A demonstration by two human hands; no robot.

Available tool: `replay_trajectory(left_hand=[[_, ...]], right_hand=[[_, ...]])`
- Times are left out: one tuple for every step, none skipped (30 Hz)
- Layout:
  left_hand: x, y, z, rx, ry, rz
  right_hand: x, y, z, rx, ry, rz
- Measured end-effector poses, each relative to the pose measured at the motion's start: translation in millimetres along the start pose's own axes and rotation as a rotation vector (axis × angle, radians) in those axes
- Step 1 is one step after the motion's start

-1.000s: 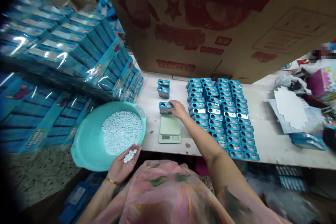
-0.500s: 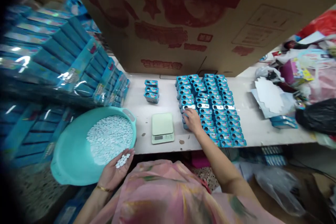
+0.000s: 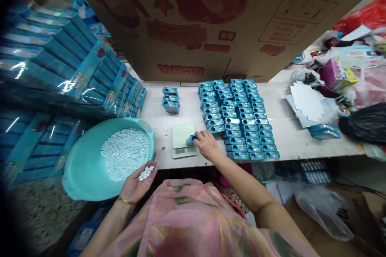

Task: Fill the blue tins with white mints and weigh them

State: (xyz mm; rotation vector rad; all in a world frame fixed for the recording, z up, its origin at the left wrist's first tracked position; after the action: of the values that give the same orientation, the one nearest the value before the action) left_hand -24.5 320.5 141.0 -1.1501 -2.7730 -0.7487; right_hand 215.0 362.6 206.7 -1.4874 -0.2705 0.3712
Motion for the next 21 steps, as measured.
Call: replay_trajectory(left_hand=[[-1.6, 1.0, -1.7, -0.008, -0.003, -0.004], [-2.9, 2.0, -3.5, -0.018, -0.006, -0.008], [-3.9, 2.7, -5.3, -0.026, -0.009, -0.014], [-4.5, 3.0, -7.0, -0.034, -0.011, -0.021], [-4.5, 2.8, -8.6, -0.041, -0.010, -0.028], [-4.3, 2.3, -9.9, -0.047, -0.006, -0.032], [-4.1, 1.4, -10.9, -0.053, -0.001, -0.034], [-4.3, 0.5, -11.5, -0.060, 0.001, -0.034], [-5.2, -0.2, -11.8, -0.068, -0.002, -0.034], [-6.6, -0.9, -11.8, -0.075, -0.005, -0.037], [-8.6, -1.4, -11.6, -0.080, -0.013, -0.046], [-11.2, -2.0, -11.2, -0.083, -0.023, -0.058], [-14.1, -2.8, -10.8, -0.082, -0.035, -0.075], [-17.0, -4.0, -10.4, -0.078, -0.045, -0.092], [-19.7, -5.3, -10.2, -0.074, -0.055, -0.105], [-22.1, -6.8, -10.1, -0.074, -0.064, -0.112], [-24.4, -8.2, -10.2, -0.077, -0.076, -0.112], [-26.4, -9.9, -10.4, -0.081, -0.087, -0.109], [-28.2, -11.5, -10.6, -0.084, -0.101, -0.100], [-29.8, -13.1, -11.0, -0.085, -0.117, -0.089], [-31.2, -14.6, -11.4, -0.080, -0.133, -0.076]], right_hand=[[-11.3, 0.7, 13.2, -0.028, -0.042, 0.012], [-21.2, 2.9, 25.8, -0.056, -0.081, 0.022], [-29.2, 6.1, 37.0, -0.080, -0.111, 0.030], [-35.6, 9.3, 46.1, -0.097, -0.131, 0.039], [-40.7, 11.6, 52.7, -0.101, -0.138, 0.048], [-45.0, 12.1, 56.8, -0.088, -0.129, 0.057], [-50.1, 10.6, 58.2, -0.063, -0.113, 0.072], [-57.5, 7.8, 57.3, -0.035, -0.104, 0.095], [-68.5, 4.2, 54.5, -0.015, -0.113, 0.129], [-83.7, 0.8, 50.2, -0.009, -0.152, 0.171], [-101.8, -2.1, 45.3, -0.018, -0.211, 0.216], [-120.8, -4.0, 40.2, -0.039, -0.273, 0.255], [-137.9, -4.8, 35.8, -0.063, -0.318, 0.279], [-152.0, -4.4, 32.6, -0.085, -0.345, 0.291], [-162.3, -3.0, 30.4, -0.105, -0.355, 0.293], [-169.3, -0.7, 29.1, -0.122, -0.357, 0.291], [-173.5, 1.9, 28.0, -0.138, -0.362, 0.291], [-176.0, 4.6, 26.9, -0.152, -0.377, 0.296], [-177.0, 6.9, 25.6, -0.161, -0.397, 0.303], [-177.0, 8.9, 24.6, -0.165, -0.413, 0.307], [-176.1, 10.7, 23.7, -0.166, -0.422, 0.307]])
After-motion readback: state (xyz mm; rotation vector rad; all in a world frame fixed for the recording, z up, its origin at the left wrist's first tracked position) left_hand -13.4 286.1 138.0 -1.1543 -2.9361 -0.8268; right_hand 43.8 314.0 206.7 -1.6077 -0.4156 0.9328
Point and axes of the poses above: each hand's wrist, its own z-axis towards the middle knuckle, its own y-axis out of the palm, x = y × z, the point moved 7 cm from there along z, towards the middle knuckle, and after that the axes turned 3 degrees about x, right-handed, at the moved point
